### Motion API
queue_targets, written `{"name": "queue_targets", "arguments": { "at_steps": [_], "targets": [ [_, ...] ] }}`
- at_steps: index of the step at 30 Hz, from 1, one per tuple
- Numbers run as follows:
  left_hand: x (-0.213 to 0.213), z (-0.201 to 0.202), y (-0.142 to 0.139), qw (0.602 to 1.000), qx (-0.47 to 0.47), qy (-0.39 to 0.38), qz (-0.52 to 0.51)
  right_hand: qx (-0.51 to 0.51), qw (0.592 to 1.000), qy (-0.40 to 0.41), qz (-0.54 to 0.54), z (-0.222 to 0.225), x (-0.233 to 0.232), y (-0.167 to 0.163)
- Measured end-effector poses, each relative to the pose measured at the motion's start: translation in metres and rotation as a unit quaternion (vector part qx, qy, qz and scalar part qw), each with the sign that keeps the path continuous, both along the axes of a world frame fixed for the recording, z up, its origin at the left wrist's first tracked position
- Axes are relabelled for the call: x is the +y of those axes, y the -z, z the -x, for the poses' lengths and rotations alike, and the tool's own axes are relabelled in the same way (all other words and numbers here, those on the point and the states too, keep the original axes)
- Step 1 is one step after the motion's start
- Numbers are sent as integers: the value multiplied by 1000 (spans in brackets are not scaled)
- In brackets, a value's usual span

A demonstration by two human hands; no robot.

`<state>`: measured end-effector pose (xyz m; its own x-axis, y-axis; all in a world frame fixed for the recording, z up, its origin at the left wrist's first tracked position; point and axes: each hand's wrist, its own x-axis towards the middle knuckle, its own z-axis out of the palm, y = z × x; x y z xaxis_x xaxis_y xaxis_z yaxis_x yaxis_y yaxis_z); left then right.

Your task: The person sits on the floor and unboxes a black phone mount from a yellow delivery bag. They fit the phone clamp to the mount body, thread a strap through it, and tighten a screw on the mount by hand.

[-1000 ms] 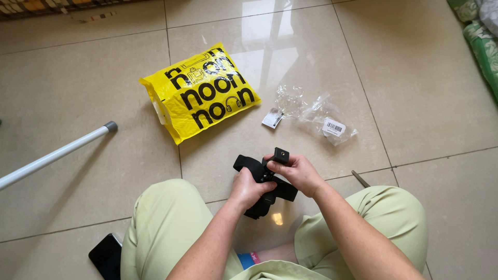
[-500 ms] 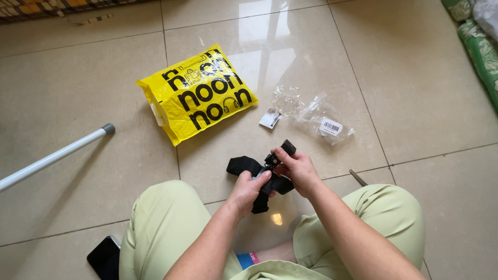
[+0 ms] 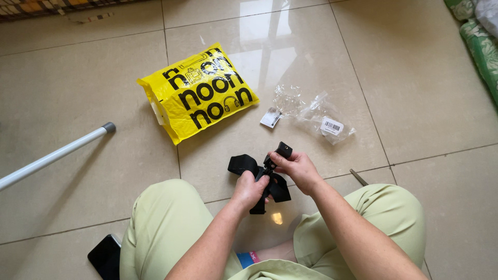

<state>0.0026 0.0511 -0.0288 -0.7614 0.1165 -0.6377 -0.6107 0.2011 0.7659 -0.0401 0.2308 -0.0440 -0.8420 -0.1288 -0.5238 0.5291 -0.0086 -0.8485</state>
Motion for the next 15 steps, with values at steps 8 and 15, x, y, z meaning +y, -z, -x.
{"name": "queue_targets", "arguments": {
  "at_steps": [8, 15],
  "targets": [
    [0, 0, -3, 1000, -4, 22, -7, -11, 997, -41, -64, 3, 1, -8],
    [1, -1, -5, 986, -60, -28, -156, -1, 980, -102, -170, 14, 4, -15]
  ]
}}
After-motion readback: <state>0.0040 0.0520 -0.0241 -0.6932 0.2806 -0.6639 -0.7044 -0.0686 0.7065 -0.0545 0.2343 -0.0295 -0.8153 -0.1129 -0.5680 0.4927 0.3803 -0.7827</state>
